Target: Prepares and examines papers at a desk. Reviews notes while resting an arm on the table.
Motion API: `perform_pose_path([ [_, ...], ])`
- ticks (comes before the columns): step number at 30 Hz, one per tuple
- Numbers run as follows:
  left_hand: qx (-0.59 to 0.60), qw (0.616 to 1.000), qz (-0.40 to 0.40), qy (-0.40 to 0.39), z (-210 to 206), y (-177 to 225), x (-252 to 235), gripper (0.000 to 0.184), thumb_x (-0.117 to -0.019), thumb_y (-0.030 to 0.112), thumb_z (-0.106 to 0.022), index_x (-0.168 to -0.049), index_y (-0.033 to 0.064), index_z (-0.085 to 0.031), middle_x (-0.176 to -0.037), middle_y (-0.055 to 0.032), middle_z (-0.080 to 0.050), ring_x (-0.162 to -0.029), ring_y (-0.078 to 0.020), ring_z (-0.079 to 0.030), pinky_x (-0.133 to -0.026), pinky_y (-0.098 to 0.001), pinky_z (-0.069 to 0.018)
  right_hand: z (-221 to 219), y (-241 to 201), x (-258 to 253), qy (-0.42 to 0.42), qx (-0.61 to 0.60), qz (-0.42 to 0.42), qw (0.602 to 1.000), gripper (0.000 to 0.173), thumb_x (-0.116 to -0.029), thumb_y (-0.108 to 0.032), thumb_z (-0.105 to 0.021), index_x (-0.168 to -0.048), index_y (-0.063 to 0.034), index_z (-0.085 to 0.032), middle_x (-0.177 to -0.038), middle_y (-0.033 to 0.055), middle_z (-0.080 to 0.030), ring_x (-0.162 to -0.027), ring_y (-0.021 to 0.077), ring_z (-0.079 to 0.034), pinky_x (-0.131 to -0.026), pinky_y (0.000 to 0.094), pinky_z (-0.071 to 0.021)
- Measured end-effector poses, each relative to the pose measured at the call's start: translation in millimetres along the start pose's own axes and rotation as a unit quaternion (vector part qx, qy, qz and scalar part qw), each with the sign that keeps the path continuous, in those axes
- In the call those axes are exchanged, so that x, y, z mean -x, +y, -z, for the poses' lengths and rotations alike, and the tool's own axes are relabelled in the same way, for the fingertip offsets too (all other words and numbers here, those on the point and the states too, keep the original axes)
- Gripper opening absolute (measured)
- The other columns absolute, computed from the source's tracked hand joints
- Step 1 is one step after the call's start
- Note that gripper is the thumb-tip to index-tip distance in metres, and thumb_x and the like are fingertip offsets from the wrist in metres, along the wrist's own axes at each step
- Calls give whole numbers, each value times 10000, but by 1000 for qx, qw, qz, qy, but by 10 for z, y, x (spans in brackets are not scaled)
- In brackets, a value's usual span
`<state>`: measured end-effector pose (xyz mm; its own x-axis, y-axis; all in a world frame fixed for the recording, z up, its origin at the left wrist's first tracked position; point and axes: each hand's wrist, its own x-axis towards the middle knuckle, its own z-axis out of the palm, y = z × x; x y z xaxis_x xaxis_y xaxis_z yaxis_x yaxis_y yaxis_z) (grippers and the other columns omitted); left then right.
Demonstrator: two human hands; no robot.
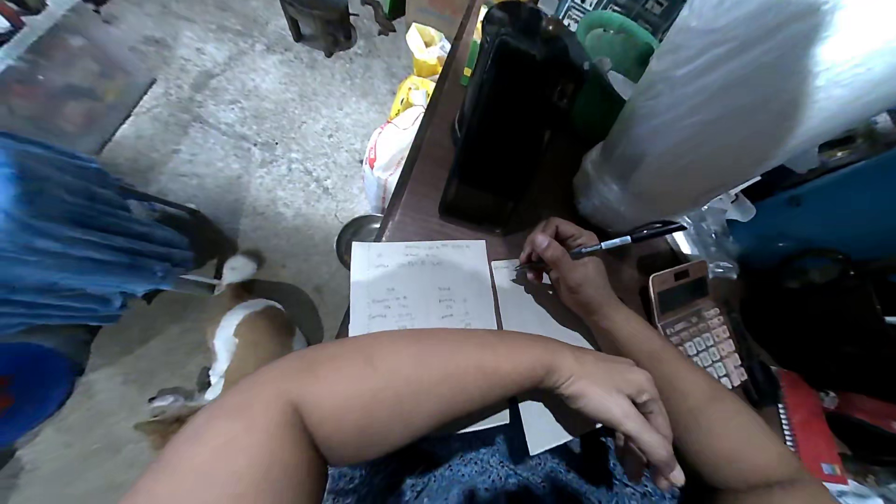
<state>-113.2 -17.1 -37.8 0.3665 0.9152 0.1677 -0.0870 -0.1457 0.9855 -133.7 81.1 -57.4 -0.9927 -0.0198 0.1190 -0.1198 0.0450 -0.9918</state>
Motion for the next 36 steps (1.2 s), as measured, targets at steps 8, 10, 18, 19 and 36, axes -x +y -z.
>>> perform_pose_path([
  [8,-32,999,43,0,-36,22,4,212,-977,99,-642,-894,-81,-717,-747,-94,-668,-656,-89,-572,-640,-284,-461,-78,-83,32,55,8,-27,998,161,-968,-120,-653,-819,-180,-648,-757,-74,-679,-596,12,-627,-567,170,-561],
  [10,-22,999,49,-2,-41,23,-4,209,-984,88,-635,-896,-86,-709,-743,-90,-662,-643,-80,-568,-629,-269,-464,-110,-52,49,75,18,-2,997,201,-938,-82,-686,-764,-173,-646,-711,-84,-659,-570,2,-604,-538,154,-534],
  [18,-46,998,50,-14,-34,27,-30,236,-980,114,-651,-858,-77,-714,-717,-94,-660,-629,-91,-564,-628,-296,-453,-67,-54,-20,121,83,10,989,260,-1061,-198,-548,-816,-187,-631,-727,-112,-671,-573,-30,-604,-523,130,-521],
  [19,-50,997,49,-14,-34,25,-29,238,-978,120,-655,-846,-71,-711,-707,-85,-654,-620,-86,-560,-619,-291,-451,-70,-48,-25,116,80,17,990,232,-1040,-181,-588,-811,-186,-631,-721,-111,-663,-572,-27,-602,-525,133,-523],
  [36,-87,996,-1,-24,-28,-45,-35,274,-966,131,-664,-751,-36,-698,-593,-42,-561,-543,-82,-477,-544,-294,-376,-92,-25,-55,113,86,34,989,246,-990,-114,-654,-754,-138,-588,-676,-80,-614,-522,-21,-550,-479,128,-483],
])
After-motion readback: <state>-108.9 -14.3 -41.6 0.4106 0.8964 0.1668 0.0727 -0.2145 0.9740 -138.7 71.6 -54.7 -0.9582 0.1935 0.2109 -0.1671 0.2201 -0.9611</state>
